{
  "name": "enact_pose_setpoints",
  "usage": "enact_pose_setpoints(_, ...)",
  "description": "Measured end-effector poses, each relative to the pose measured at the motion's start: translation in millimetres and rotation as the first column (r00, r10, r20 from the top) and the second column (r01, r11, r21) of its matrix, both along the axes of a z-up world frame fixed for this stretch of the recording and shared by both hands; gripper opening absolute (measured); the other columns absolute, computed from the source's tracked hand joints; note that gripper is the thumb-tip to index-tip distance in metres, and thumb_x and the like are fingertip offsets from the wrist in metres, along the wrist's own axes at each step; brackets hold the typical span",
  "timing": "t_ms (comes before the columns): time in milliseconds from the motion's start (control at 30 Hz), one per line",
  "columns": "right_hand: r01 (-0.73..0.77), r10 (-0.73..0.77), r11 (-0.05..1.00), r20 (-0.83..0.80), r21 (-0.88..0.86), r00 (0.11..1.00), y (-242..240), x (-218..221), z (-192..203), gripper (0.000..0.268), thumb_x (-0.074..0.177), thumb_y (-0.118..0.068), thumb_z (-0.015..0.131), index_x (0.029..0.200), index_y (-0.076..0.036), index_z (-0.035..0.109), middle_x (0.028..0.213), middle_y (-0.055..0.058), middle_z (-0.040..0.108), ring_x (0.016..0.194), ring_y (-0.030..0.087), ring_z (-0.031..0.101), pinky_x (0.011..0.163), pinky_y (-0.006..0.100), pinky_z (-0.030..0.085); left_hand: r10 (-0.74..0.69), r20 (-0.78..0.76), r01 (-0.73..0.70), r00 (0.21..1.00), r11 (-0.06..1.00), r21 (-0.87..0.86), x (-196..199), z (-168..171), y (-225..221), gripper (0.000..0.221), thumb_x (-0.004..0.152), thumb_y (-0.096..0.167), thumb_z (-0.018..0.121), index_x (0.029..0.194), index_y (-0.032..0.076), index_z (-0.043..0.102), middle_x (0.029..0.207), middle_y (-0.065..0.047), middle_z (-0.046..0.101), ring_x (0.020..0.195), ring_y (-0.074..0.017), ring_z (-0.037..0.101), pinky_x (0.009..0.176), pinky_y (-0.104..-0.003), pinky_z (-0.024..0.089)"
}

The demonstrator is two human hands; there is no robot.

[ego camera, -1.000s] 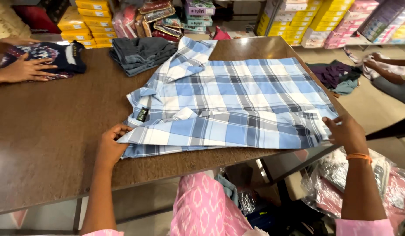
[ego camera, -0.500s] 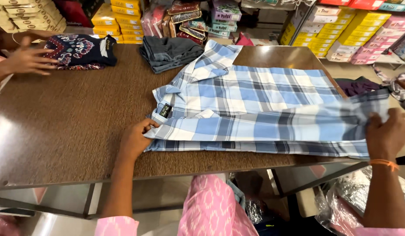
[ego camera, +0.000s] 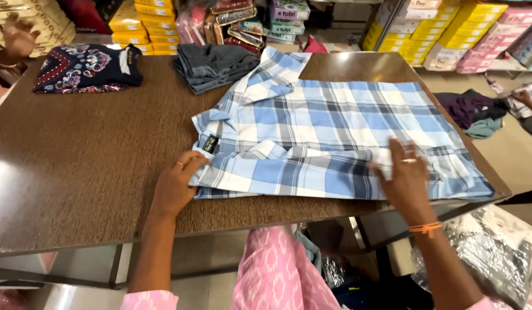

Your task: The person places a plaid shirt on a table and smooths it flat with both hands. They fold the sleeves and sides inward, fold the shirt into a compact rectangle, then wrap the folded shirt in a clear plastic bag and press the bag around it.

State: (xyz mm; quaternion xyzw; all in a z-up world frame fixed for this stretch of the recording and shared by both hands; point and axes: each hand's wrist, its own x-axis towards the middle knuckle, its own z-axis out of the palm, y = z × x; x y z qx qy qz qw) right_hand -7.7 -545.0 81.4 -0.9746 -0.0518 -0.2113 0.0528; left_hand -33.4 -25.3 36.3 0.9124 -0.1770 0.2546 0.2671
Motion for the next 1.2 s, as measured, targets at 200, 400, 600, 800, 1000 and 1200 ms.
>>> enact_pose_setpoints(200,0.01,-0.024,0.999,-0.258,-0.054,0.966,-21,17,-64,0.088,0.091,-0.078,0.034,0.163,-0.031,0.02,0.17,0.002,0.015,0.156,0.03,0.009,0.12,0.063,0.003,-0.094,0.196,0.03,0.976,0.95,0.31,-21,-15,3,0.055,0.078,-0.006,0.062,0.124,0.023,0.072,0.141,0.002,0.062,0.13,-0.0251,0.063,0.109,-0.043,0.045)
enact_pose_setpoints(400,0.013,-0.028,0.998,-0.263,-0.056,0.964,-14,11,-57,0.087,0.091,-0.078,0.033,0.163,-0.031,0.02,0.171,0.001,0.017,0.157,0.031,0.01,0.12,0.065,0.006,0.057,-0.351,0.018,0.935,0.978,0.209,-59,26,8,0.042,0.075,0.035,0.072,0.115,0.024,0.078,0.127,0.0,0.074,0.121,-0.0256,0.065,0.117,-0.053,0.024)
enact_pose_setpoints(600,0.01,-0.019,0.999,-0.19,-0.047,0.982,-16,12,-63,0.089,0.093,-0.077,0.032,0.165,-0.026,0.016,0.169,0.008,0.019,0.156,0.036,0.01,0.118,0.067,0.005,0.211,-0.05,-0.206,0.976,0.974,0.09,21,54,-74,0.031,0.088,0.042,0.072,0.098,0.014,0.077,0.092,-0.005,0.076,0.087,-0.0294,0.069,0.088,-0.048,0.046)
enact_pose_setpoints(800,0.044,-0.043,0.999,-0.161,0.002,0.986,-17,14,-64,0.09,0.095,-0.076,0.029,0.166,-0.023,0.012,0.169,0.009,0.02,0.156,0.034,0.012,0.12,0.066,0.002,0.254,0.077,-0.25,0.964,0.967,-0.058,102,-32,-116,0.043,0.074,0.047,0.079,0.084,0.006,0.072,0.077,-0.013,0.071,0.078,-0.0362,0.068,0.07,-0.054,0.051)
enact_pose_setpoints(1000,0.016,0.002,0.996,-0.21,0.082,0.978,-12,7,-55,0.09,0.095,-0.076,0.029,0.166,-0.024,0.01,0.169,0.005,0.023,0.158,0.032,0.012,0.123,0.063,0.001,0.352,-0.172,-0.385,0.92,0.892,-0.235,101,-33,-115,0.035,0.096,0.034,0.077,0.085,0.004,0.062,0.08,-0.016,0.068,0.078,-0.0392,0.066,0.07,-0.05,0.049)
enact_pose_setpoints(1200,0.081,-0.098,0.994,-0.244,-0.076,0.965,-10,12,-61,0.081,0.095,-0.077,0.028,0.163,-0.033,0.019,0.172,0.001,0.018,0.159,0.031,0.007,0.12,0.069,-0.003,0.433,-0.049,-0.436,0.9,0.894,-0.104,114,-45,-119,0.031,0.097,0.029,0.075,0.083,0.005,0.061,0.082,-0.014,0.069,0.079,-0.0381,0.067,0.067,-0.05,0.049)
